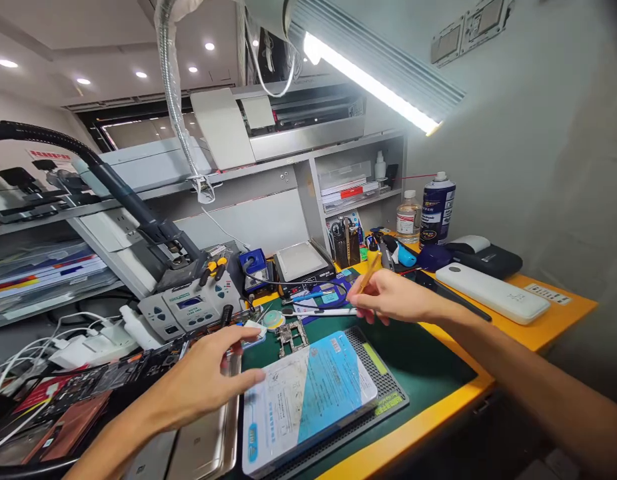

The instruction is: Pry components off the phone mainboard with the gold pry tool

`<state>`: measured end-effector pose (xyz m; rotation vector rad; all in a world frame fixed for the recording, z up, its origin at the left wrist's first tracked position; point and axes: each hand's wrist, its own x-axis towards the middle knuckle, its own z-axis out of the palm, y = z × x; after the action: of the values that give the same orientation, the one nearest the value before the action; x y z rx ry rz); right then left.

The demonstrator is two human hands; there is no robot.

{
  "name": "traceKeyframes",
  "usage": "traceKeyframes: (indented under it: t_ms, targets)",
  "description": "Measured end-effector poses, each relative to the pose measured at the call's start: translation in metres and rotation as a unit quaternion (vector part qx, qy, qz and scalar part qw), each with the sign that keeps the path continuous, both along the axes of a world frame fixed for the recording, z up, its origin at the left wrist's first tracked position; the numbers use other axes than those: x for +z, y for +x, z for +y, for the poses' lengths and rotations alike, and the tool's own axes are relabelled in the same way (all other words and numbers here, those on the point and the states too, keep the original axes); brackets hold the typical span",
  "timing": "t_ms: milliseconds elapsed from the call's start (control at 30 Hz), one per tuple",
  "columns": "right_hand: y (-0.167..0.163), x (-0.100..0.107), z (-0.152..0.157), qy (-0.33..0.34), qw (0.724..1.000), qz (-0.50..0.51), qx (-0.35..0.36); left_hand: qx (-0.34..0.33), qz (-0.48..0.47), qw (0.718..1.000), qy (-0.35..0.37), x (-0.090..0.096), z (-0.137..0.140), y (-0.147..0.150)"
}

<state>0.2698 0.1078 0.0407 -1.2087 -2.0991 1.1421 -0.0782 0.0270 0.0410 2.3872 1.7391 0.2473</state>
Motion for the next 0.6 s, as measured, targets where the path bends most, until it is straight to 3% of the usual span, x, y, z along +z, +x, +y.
traceKeyframes:
  t_ms: [133,267,400,600]
  targets:
    - [0.034,0.005,-0.010,-0.007,0.977,-0.206,0.054,0.019,0.001,1.000,-0.003,-0.022,-0.042,-0.020]
    - [0.035,-0.001,-0.008,0.025,0.942,-0.324,0.079,-0.003,-0.003,1.000,-0.009,-0.043,-0.052,-0.011]
    - [0.027,-0.004,-0.006,0.045,0.923,-0.372,0.091,-0.018,-0.017,1.000,0.015,-0.050,-0.050,0.004]
    - [0.023,0.002,-0.005,0.089,0.922,-0.369,0.082,-0.032,-0.058,0.994,0.083,-0.050,-0.057,0.010]
